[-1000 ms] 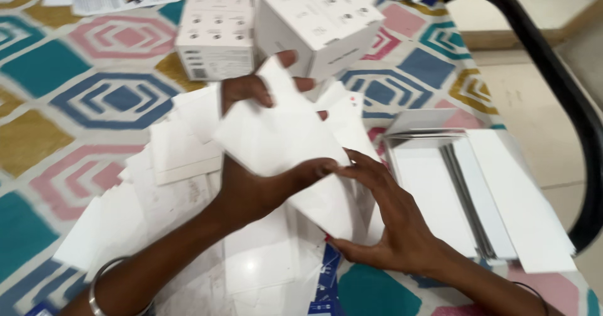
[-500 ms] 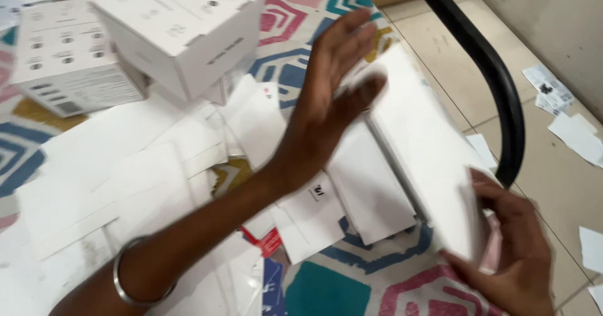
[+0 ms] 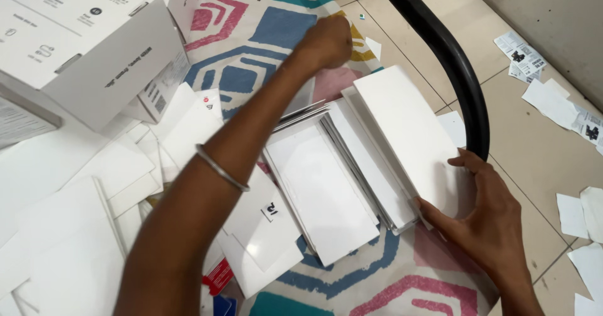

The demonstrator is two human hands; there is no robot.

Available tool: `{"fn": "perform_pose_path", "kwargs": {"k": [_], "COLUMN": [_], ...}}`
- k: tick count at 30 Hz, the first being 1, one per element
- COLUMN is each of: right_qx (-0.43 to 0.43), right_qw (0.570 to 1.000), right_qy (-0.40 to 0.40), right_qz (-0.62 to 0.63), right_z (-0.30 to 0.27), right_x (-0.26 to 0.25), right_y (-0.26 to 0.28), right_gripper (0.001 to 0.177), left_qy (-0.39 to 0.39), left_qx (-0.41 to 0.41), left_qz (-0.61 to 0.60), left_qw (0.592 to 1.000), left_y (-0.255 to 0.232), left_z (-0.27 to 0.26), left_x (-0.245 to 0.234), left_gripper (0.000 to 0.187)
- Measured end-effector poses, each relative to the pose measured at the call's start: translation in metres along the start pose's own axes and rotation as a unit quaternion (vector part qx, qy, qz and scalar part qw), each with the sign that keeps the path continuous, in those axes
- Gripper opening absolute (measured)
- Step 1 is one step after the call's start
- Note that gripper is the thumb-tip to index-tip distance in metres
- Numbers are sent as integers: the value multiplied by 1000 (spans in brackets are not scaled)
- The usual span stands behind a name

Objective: The person assembles small white paper packages by folding flat sheets and inserting them into a metal frame. They repeatedly pick up sheets, fold them, and place them into the frame, creating a stack of finished packages.

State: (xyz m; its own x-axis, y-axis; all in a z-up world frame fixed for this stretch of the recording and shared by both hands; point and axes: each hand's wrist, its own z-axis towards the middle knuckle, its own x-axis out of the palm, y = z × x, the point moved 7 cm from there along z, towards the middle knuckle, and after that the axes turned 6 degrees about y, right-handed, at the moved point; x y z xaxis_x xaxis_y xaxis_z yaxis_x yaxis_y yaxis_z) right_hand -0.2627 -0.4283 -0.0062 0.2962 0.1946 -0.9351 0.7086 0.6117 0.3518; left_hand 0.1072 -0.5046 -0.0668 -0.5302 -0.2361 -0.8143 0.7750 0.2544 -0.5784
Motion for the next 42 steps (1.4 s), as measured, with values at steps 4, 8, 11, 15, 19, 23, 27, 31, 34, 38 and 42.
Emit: {"fn": "perform_pose_path", "kwargs": {"k": [4, 8, 11, 15, 19, 23, 27, 31, 34, 38, 42], "right_qx": [-3, 17, 45, 25, -8, -17, 6, 0, 7, 71, -21], "right_qw": [1000, 997, 993, 994, 992, 985, 977, 975, 976, 972, 992], "right_qy": [20, 60, 83, 84, 79, 88, 111, 99, 99, 129, 55], "right_qz": [-19, -47, -66, -71, -94, -147, -182, -200, -191, -182, -112], "right_z": [9, 15, 17, 17, 16, 17, 19, 11, 0, -10, -18], "right_x": [2, 9, 12, 10, 8, 11, 15, 9, 5, 9, 6], "right_y": [9, 13, 14, 22, 30, 28, 21, 16, 11, 0, 13], "right_gripper": [95, 96, 91, 88, 85, 88, 96, 105, 109, 108, 97], "left_qy": [55, 124, 116, 131, 121, 123, 122, 118, 115, 131, 168], "left_qx": [-26, -40, -32, -51, -48, -50, -48, -49, -53, -73, -96], "left_qz": [13, 16, 14, 24, 18, 43, 49, 54, 54, 13, -55], "left_qw": [998, 991, 993, 990, 991, 990, 990, 990, 990, 989, 980], "left_y": [-2, -9, -17, -24, -30, -31, -31, -30, -31, -34, -36], "left_z": [12, -2, -10, -21, -27, -28, -28, -27, -30, -37, -47], "left_x": [27, 43, 35, 31, 27, 29, 30, 30, 29, 26, 22], "left_gripper": [17, 16, 12, 11, 10, 14, 14, 14, 13, 12, 23]}}
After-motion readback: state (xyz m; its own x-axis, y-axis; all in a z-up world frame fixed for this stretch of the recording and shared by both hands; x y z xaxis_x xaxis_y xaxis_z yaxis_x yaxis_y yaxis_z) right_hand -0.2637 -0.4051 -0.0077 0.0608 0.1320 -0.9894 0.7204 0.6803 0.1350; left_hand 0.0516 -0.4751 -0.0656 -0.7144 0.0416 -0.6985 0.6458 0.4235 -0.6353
